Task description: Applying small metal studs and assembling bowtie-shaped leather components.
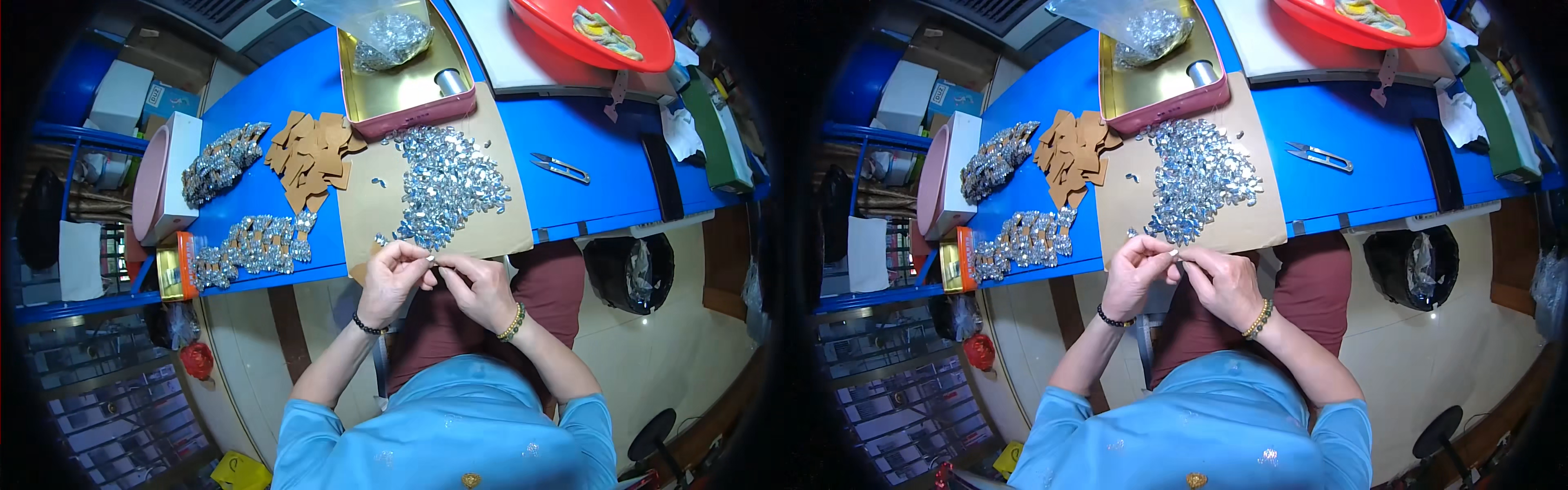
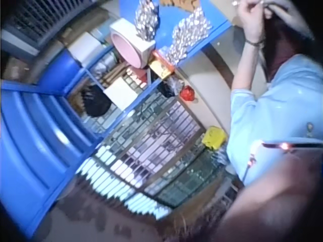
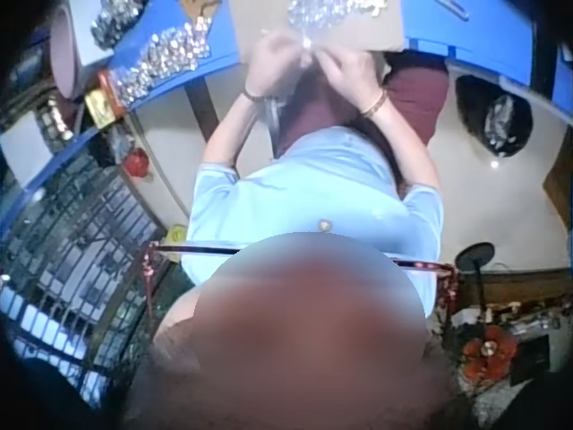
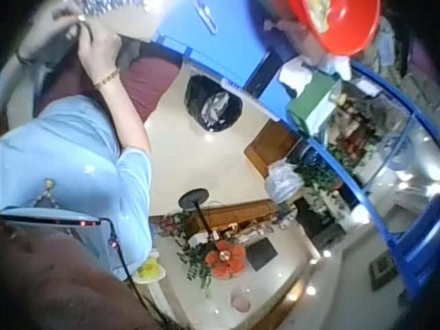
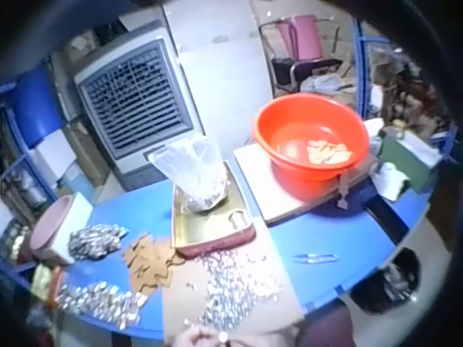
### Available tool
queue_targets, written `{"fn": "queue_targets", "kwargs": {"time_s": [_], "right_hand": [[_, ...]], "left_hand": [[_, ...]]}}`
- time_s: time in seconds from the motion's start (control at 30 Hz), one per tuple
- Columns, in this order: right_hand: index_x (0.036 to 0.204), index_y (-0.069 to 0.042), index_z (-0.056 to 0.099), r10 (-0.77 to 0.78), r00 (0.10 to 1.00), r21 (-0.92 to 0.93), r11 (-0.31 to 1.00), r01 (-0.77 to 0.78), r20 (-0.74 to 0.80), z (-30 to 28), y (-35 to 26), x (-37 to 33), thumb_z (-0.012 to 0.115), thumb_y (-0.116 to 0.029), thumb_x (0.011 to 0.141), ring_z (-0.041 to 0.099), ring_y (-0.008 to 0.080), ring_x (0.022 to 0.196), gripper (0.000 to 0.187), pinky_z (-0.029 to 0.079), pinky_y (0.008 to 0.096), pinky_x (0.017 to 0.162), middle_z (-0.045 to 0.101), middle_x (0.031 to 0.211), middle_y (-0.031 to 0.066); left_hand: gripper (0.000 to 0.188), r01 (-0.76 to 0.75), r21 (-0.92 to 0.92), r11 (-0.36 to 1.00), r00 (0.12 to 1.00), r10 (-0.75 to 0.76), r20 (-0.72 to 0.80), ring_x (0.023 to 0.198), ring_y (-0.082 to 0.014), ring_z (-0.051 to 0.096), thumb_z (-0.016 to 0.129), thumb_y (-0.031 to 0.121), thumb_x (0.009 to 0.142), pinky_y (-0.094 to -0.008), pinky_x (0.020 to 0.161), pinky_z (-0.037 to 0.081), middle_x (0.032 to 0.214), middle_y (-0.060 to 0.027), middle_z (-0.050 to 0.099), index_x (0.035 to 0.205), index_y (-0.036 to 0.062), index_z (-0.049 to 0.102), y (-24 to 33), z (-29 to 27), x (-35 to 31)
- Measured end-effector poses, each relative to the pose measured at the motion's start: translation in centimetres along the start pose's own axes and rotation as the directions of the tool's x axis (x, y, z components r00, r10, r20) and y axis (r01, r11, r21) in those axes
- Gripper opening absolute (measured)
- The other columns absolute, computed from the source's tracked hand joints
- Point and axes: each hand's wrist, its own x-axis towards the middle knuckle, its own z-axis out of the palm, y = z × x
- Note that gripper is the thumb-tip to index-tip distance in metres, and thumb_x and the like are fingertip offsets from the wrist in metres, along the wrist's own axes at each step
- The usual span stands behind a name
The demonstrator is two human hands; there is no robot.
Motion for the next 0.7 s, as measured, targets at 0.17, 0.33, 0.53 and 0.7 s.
{"fn": "queue_targets", "kwargs": {"time_s": [0.17,0.33,0.53,0.7], "right_hand": [[0.093,-0.002,0.064,0.029,0.997,0.007,1.0,-0.029,0.067,-0.36,-0.34,0.01,0.06,-0.003,0.078,0.066,0.0243,0.073,0.015,0.051,0.0298,0.063,0.066,0.084,0.013],[0.094,-0.002,0.064,-0.003,0.999,-0.034,0.999,0.005,0.053,-0.33,-0.15,-0.15,0.06,-0.002,0.078,0.066,0.0244,0.073,0.016,0.051,0.03,0.063,0.066,0.085,0.0132],[0.094,-0.002,0.064,-0.025,1.0,-0.013,1.0,0.025,0.007,-0.17,0.14,-0.25,0.06,-0.002,0.078,0.066,0.0245,0.074,0.017,0.051,0.0302,0.063,0.066,0.086,0.0136],[0.093,-0.002,0.064,-0.016,1.0,-0.009,1.0,0.016,-0.001,-0.25,0.02,-0.31,0.06,-0.002,0.078,0.066,0.0244,0.074,0.016,0.051,0.0305,0.063,0.066,0.085,0.0135]], "left_hand": [[0.009,0.017,-0.11,0.994,1.0,-0.019,-0.013,0.066,-0.0119,0.061,0.057,0.002,0.085,-0.0213,0.058,0.051,0.078,-0.0074,0.06,0.092,-0.0016,0.053,-0.23,0.03,-0.1],[0.01,0.007,-0.132,0.991,1.0,-0.01,-0.026,0.065,-0.0114,0.061,0.057,0.001,0.084,-0.021,0.058,0.051,0.078,-0.0073,0.06,0.092,-0.0015,0.052,-0.36,0.24,-0.12],[0.01,-0.056,0.016,0.998,0.996,0.057,-0.072,0.064,-0.01,0.06,0.058,0.0,0.083,-0.0202,0.057,0.05,0.077,-0.0067,0.06,0.091,-0.0012,0.052,-0.5,0.51,-0.22],[0.01,-0.048,0.01,0.999,0.995,0.048,-0.088,0.064,-0.0093,0.06,0.059,0.0,0.082,-0.0198,0.057,0.05,0.077,-0.0064,0.059,0.09,-0.0009,0.052,-0.43,0.71,-0.27]]}}
